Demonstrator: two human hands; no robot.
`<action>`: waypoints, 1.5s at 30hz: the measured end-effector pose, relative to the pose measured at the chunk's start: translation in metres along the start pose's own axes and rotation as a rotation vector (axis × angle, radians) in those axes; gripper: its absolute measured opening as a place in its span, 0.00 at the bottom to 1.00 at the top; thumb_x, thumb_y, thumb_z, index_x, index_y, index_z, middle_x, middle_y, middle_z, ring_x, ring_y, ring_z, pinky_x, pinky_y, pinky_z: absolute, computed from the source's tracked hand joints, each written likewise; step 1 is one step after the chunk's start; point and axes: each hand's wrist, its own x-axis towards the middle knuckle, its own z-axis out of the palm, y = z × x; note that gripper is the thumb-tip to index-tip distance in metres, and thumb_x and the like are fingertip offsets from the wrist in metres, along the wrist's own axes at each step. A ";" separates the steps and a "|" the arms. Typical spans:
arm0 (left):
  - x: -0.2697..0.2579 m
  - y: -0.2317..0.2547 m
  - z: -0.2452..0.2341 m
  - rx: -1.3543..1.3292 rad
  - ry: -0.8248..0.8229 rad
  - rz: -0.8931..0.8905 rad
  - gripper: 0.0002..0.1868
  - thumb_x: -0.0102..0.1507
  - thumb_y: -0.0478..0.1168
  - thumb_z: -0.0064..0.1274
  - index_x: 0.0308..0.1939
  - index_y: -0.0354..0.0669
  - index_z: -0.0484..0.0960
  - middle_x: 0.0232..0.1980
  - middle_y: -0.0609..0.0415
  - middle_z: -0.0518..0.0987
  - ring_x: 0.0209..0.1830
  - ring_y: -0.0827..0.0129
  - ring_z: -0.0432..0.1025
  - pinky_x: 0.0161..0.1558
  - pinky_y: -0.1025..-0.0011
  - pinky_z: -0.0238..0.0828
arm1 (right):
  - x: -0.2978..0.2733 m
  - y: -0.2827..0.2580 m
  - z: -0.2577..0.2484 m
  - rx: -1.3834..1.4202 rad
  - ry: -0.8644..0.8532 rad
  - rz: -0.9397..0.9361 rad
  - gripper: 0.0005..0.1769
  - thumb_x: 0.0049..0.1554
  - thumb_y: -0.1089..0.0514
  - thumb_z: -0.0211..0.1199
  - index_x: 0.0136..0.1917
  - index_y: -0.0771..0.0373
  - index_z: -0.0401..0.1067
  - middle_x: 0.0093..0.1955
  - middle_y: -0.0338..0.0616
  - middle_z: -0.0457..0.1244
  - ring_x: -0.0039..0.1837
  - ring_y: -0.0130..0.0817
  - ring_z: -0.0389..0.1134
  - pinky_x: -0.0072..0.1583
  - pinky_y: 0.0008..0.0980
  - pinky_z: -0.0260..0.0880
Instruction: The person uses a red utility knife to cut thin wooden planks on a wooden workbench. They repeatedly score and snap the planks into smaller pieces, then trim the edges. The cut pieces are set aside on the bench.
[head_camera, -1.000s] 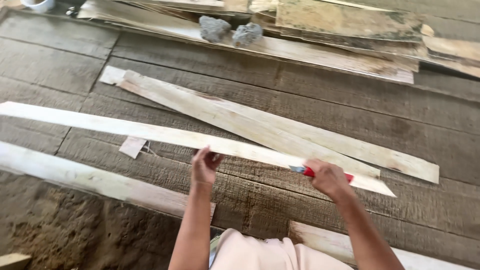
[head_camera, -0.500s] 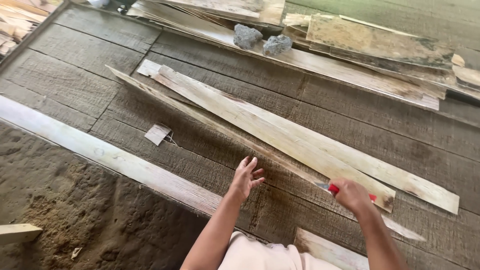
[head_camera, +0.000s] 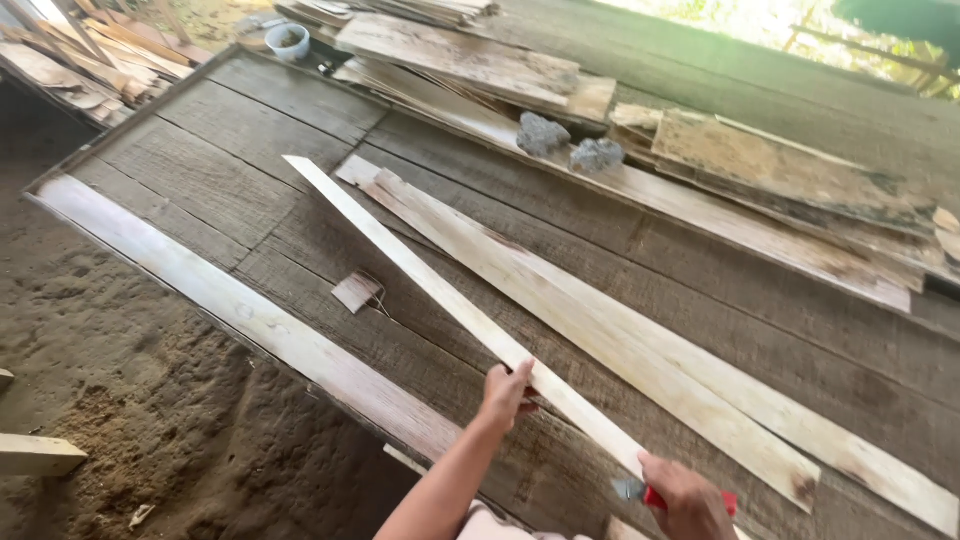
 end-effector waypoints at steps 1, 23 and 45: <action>0.011 -0.002 -0.001 -0.008 0.003 0.014 0.14 0.71 0.44 0.54 0.44 0.33 0.73 0.42 0.46 0.79 0.32 0.63 0.76 0.28 0.72 0.81 | 0.003 0.003 0.001 -0.003 0.008 -0.014 0.33 0.42 0.61 0.70 0.63 0.52 0.73 0.59 0.41 0.71 0.56 0.40 0.75 0.56 0.40 0.78; 0.191 0.105 -0.129 0.288 0.054 0.469 0.29 0.66 0.47 0.50 0.71 0.50 0.68 0.70 0.53 0.72 0.67 0.64 0.70 0.66 0.65 0.69 | 0.452 -0.067 0.047 -0.232 -0.466 0.595 0.35 0.55 0.32 0.61 0.74 0.19 0.54 0.83 0.32 0.46 0.59 0.29 0.74 0.44 0.21 0.75; 0.367 0.240 -0.101 0.804 0.404 1.219 0.23 0.67 0.45 0.53 0.67 0.53 0.74 0.69 0.48 0.72 0.71 0.43 0.61 0.68 0.42 0.54 | 0.654 0.001 0.129 -0.170 -0.406 0.486 0.32 0.56 0.34 0.58 0.74 0.19 0.58 0.79 0.34 0.53 0.69 0.47 0.67 0.66 0.48 0.73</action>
